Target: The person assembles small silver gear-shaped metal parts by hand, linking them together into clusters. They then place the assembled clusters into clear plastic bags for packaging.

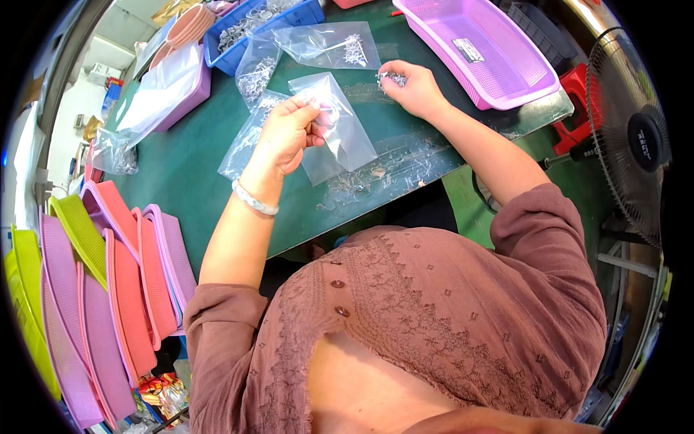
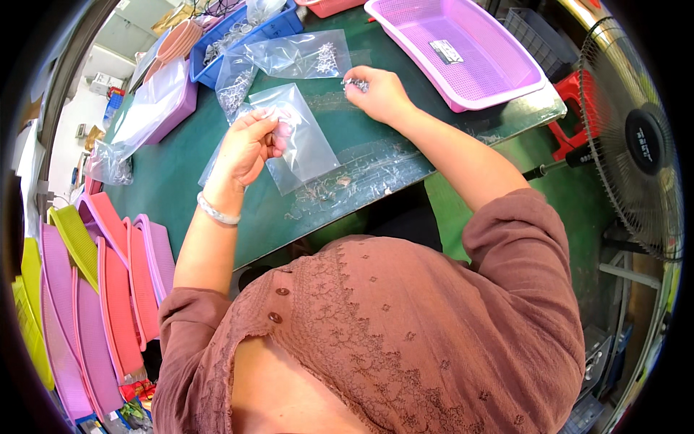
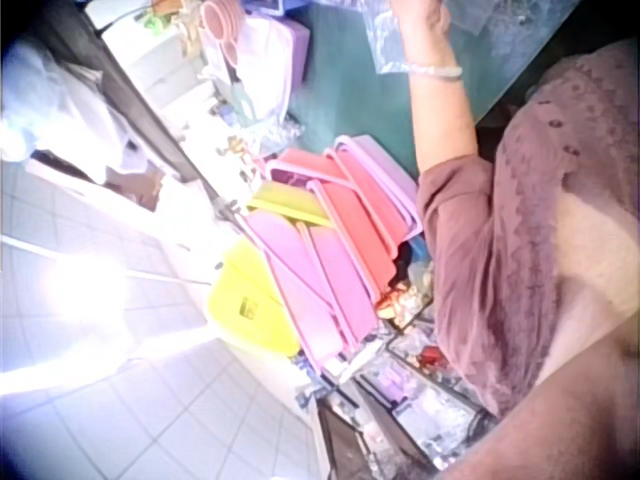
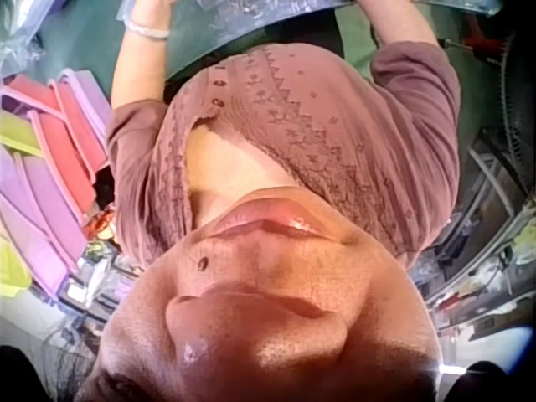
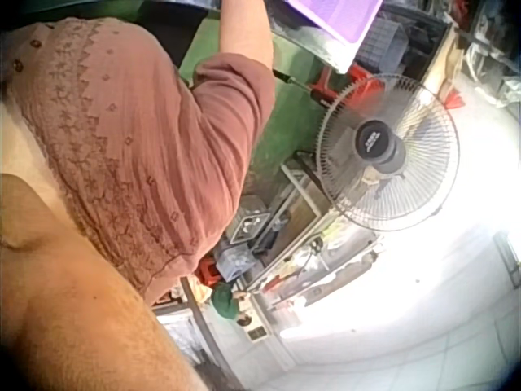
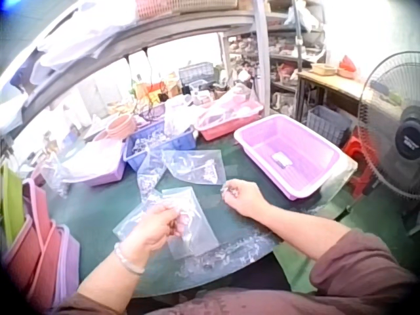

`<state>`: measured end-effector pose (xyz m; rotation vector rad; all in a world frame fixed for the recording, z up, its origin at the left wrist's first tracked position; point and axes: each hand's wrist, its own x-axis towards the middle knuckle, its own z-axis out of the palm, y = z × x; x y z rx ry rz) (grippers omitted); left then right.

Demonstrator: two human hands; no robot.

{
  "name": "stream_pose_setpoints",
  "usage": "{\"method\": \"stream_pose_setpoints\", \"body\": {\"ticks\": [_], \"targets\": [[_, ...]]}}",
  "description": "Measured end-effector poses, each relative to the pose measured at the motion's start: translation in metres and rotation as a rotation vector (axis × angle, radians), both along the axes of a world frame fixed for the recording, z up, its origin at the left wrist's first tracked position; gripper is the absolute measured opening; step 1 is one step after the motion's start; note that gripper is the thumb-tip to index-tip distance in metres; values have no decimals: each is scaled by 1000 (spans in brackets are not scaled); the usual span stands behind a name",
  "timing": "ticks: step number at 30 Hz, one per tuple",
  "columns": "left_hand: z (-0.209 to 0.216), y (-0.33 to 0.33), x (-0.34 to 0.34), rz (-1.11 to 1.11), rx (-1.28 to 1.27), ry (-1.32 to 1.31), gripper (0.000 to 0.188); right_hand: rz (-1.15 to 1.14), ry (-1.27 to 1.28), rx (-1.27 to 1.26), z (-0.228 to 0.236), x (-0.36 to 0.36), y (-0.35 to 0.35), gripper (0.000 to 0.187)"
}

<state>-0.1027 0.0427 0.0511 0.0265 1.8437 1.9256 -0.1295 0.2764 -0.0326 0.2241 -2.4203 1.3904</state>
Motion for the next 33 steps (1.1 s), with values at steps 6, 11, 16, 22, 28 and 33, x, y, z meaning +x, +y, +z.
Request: {"method": "stream_pose_setpoints", "body": {"ticks": [6,11,16,22,28,33], "targets": [[9,14,-8,-119,-268,126,14,83,-331,-848,23,-8,-1,19],[-29,43,-19,-95,-452,329,27,284,-483,-1193,53,19,-4,22],[-63,74,-14,-93,-259,279,34,455,-478,-1484,58,40,-11,21],[-71,77,-16,1,148,-186,43,370,-455,-1501,63,47,-4,21],[-48,71,-5,-72,223,-173,18,306,-503,-1564,50,42,-12,21],[-47,49,-10,-51,155,-79,9,332,-576,-1582,34,38,-14,23]]}}
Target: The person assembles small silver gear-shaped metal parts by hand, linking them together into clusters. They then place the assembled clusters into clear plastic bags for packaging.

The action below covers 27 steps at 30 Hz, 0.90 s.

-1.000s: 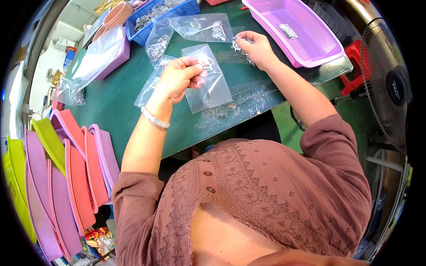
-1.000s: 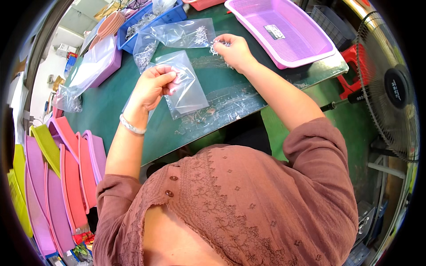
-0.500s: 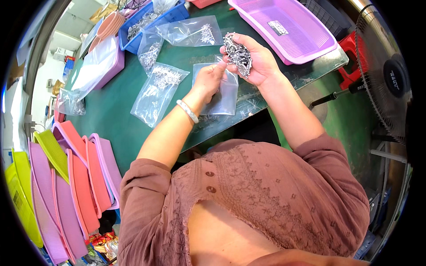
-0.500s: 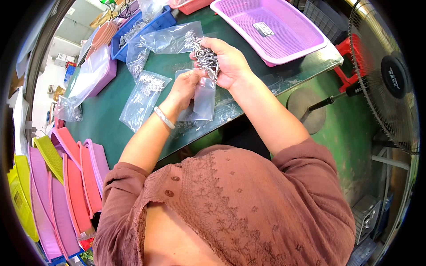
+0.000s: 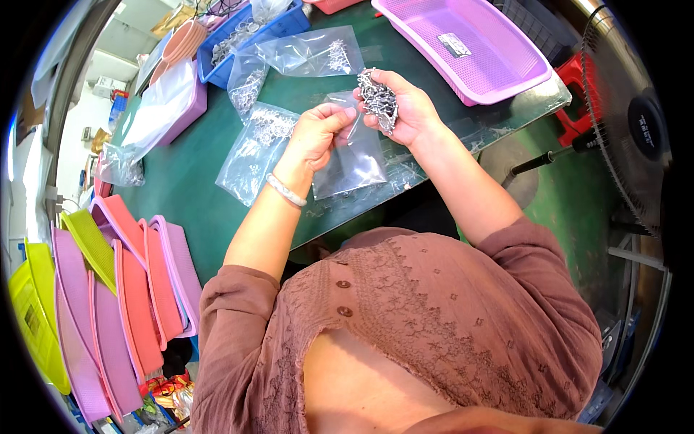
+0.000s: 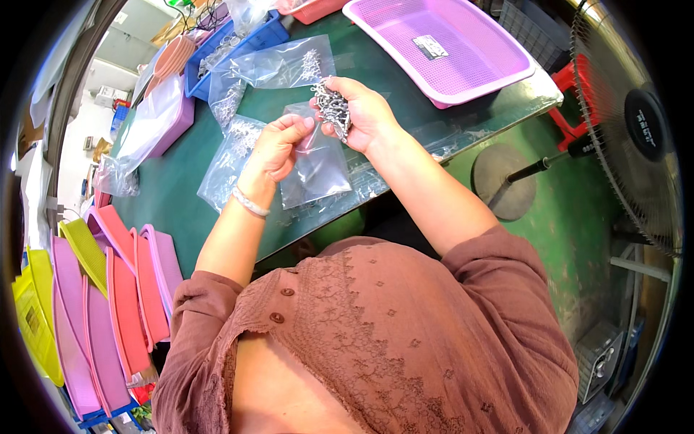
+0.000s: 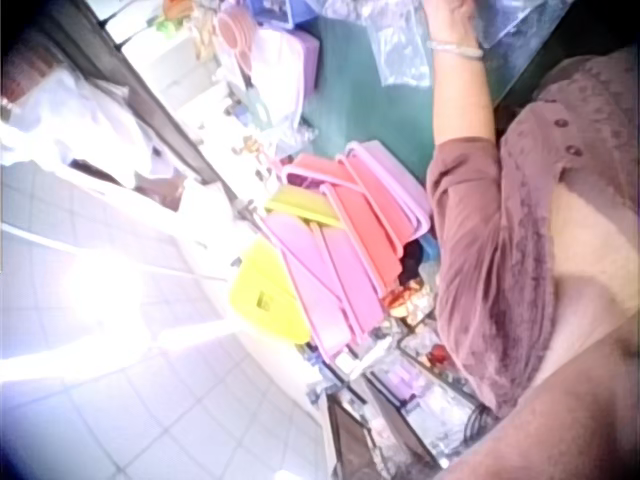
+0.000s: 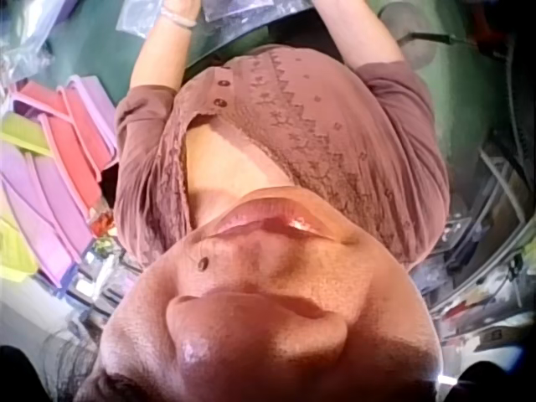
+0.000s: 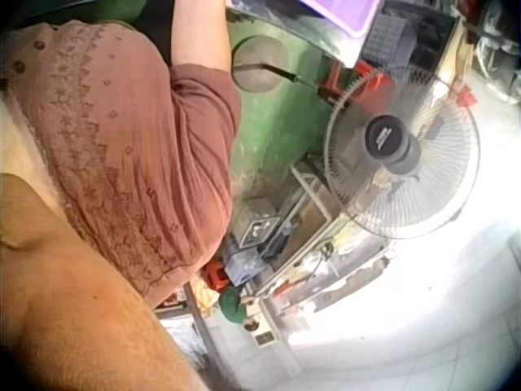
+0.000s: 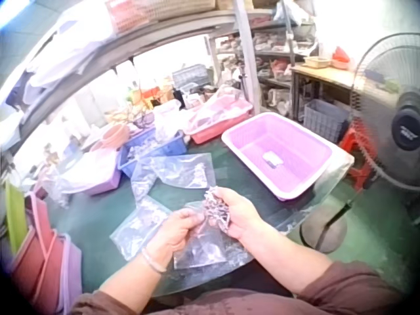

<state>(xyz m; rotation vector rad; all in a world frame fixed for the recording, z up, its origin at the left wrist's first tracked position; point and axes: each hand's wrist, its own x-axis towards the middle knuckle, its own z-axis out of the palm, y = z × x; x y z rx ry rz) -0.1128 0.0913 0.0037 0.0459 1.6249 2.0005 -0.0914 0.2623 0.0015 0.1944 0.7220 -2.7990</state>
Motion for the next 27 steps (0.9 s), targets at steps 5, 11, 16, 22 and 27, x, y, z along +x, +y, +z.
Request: {"method": "stream_pose_setpoints", "body": {"ticks": [5,11,16,22,27], "targets": [[23,-5,5,88,48,111,24,69,12,-55,-4,0,-16,22],[24,-10,13,177,-63,97,43,26,-100,6,-16,6,-50,15],[-5,-16,12,128,253,-10,39,22,-136,6,-19,6,-44,14],[13,-15,21,72,44,75,7,-15,-136,14,-23,2,-34,18],[5,-10,19,62,-387,312,18,-27,-91,16,-6,4,-12,24]]}}
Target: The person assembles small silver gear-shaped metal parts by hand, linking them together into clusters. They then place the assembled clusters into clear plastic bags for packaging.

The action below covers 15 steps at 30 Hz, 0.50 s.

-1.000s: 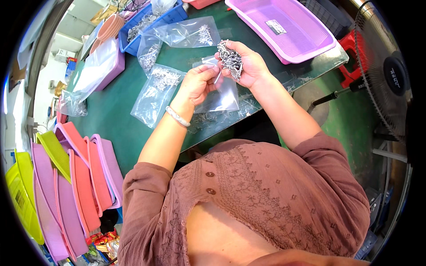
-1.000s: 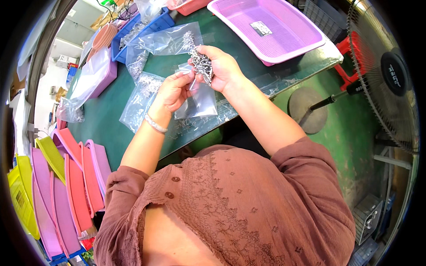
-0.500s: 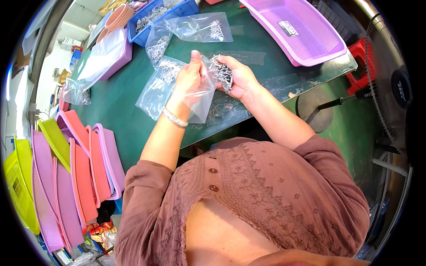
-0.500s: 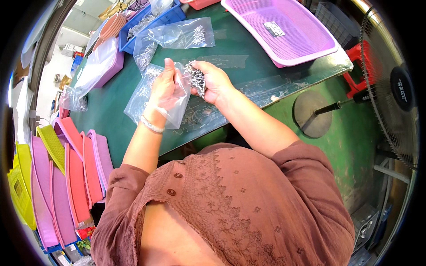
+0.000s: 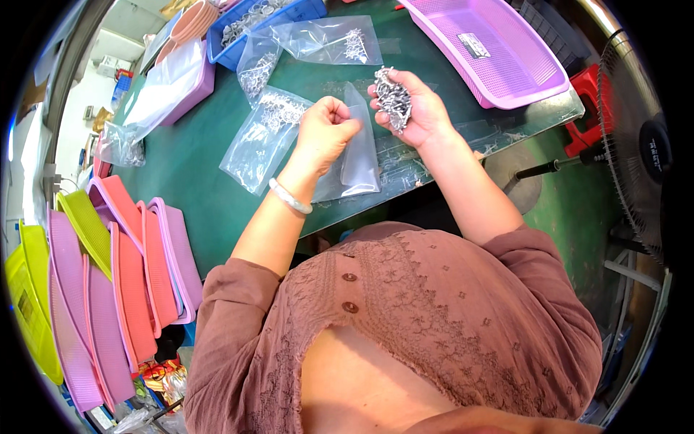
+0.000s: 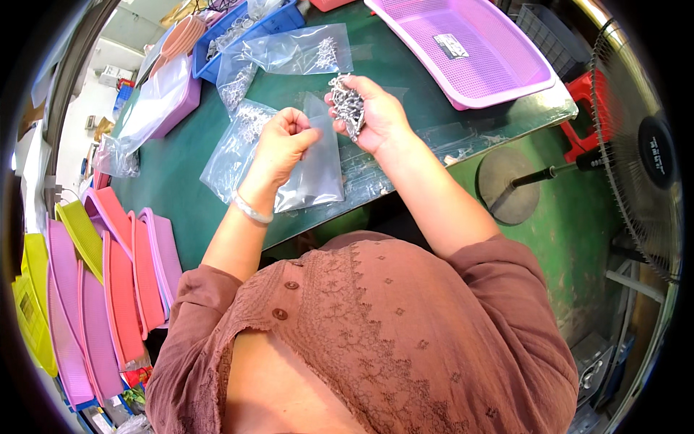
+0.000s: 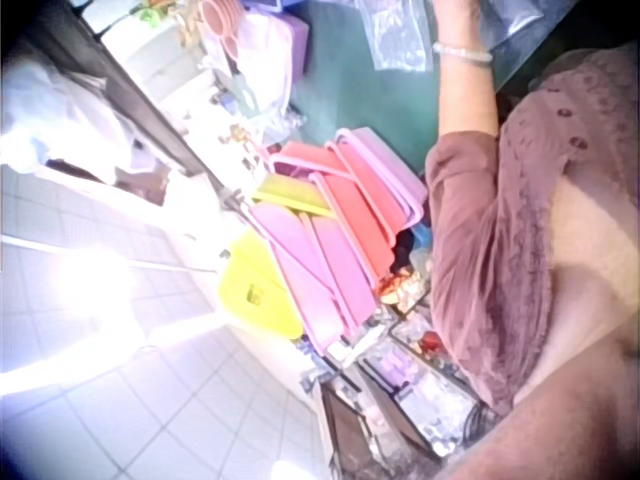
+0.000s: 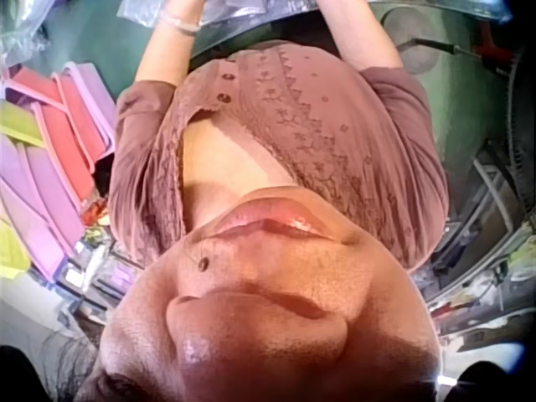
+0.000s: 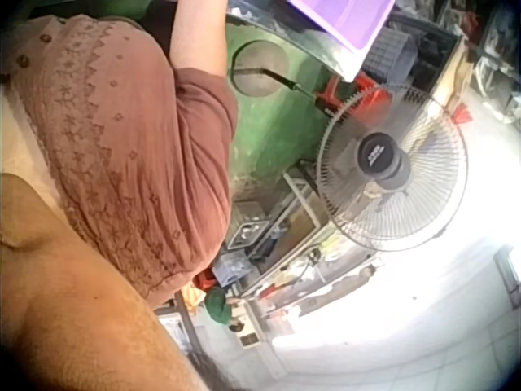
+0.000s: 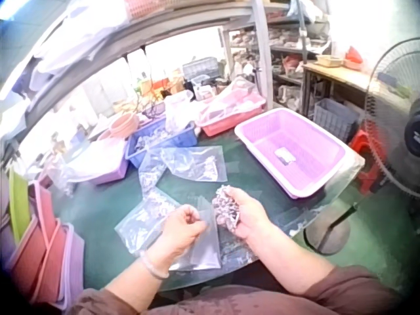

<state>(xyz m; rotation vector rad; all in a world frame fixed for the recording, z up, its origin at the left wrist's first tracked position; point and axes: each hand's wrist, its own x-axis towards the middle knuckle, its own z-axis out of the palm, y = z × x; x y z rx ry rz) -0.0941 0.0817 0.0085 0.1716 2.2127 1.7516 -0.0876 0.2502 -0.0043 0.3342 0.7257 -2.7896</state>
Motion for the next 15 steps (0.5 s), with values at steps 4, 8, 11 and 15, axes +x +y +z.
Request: {"method": "stream_pose_setpoints", "body": {"ticks": [4,8,11,15], "targets": [[-14,31,3,6,-353,236,28,28,112,-66,19,9,6,22],[-15,56,10,-143,-373,385,20,41,125,-105,28,21,3,21],[-27,59,9,-116,-328,226,16,-19,91,-57,21,23,6,21],[-31,49,5,-58,-113,5,16,-117,25,91,8,26,11,20]]}}
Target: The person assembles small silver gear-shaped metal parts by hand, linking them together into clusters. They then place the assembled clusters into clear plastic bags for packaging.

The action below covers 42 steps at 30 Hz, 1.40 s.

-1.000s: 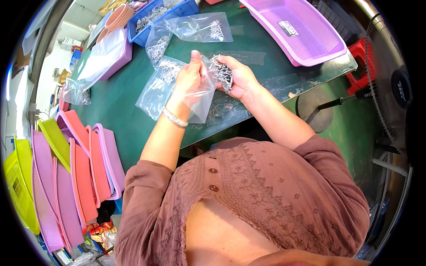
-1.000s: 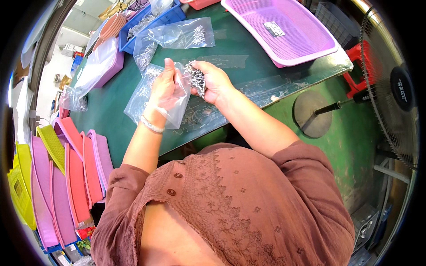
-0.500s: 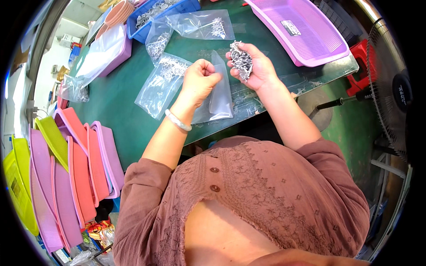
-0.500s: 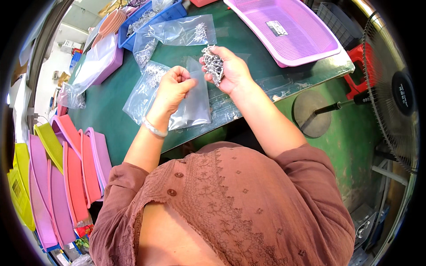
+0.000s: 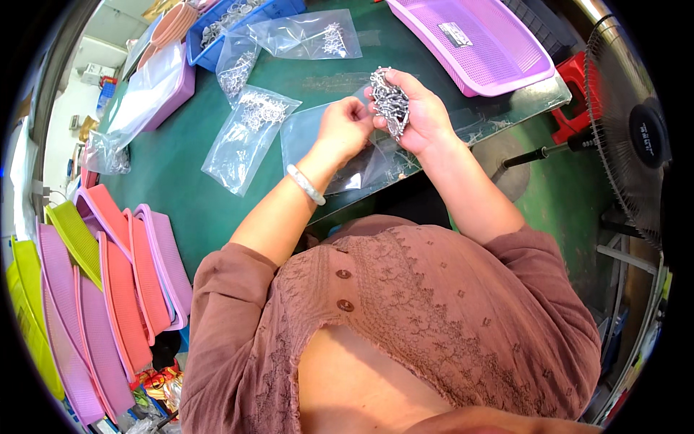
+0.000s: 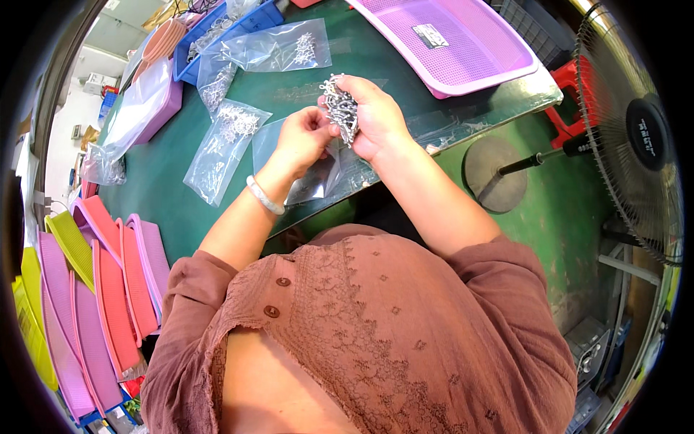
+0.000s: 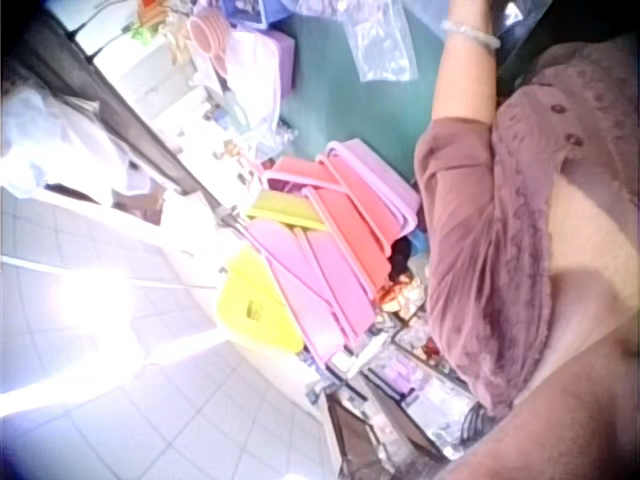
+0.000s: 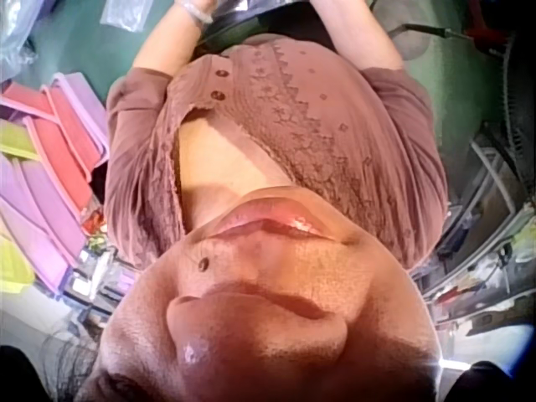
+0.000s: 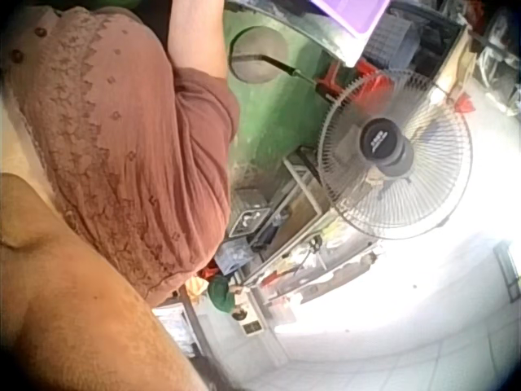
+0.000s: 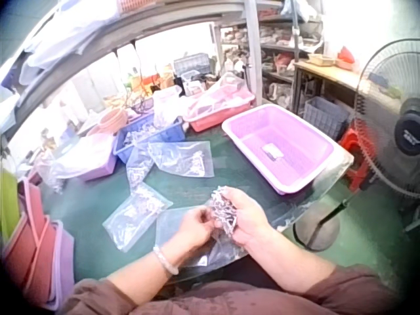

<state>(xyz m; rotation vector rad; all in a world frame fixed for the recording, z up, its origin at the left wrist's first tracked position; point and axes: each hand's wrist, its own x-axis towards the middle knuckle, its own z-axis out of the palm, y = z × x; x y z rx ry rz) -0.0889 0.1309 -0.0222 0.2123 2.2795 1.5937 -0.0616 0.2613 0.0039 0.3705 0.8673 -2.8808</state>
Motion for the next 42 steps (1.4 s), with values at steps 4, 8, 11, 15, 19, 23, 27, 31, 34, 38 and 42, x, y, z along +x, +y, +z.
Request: {"method": "stream_pose_setpoints", "body": {"ticks": [4,8,11,15,19,23,27,31,34,38,42], "targets": [[22,-7,-1,122,135,-191,13,-43,-8,214,-2,2,-1,21],[31,1,5,142,205,-247,17,-169,-32,277,-7,-12,-11,21],[33,1,5,180,250,-239,17,-261,-61,249,-2,-15,-23,15],[28,-7,-1,201,284,-186,20,-253,7,151,-5,-12,-27,11],[34,-11,3,218,318,-175,19,-155,21,224,-6,-12,-27,19],[43,-20,6,195,357,-104,21,26,125,297,5,-7,-31,29],[60,-37,8,204,480,-51,21,241,350,480,40,3,-29,25],[88,-67,18,248,634,-48,21,342,560,759,71,9,-14,17],[118,-92,39,352,737,-71,21,371,670,918,96,0,5,15],[134,-135,64,395,820,-11,20,176,682,1168,113,-48,35,14],[145,-171,92,520,887,63,22,98,699,1946,116,-132,58,18]]}}
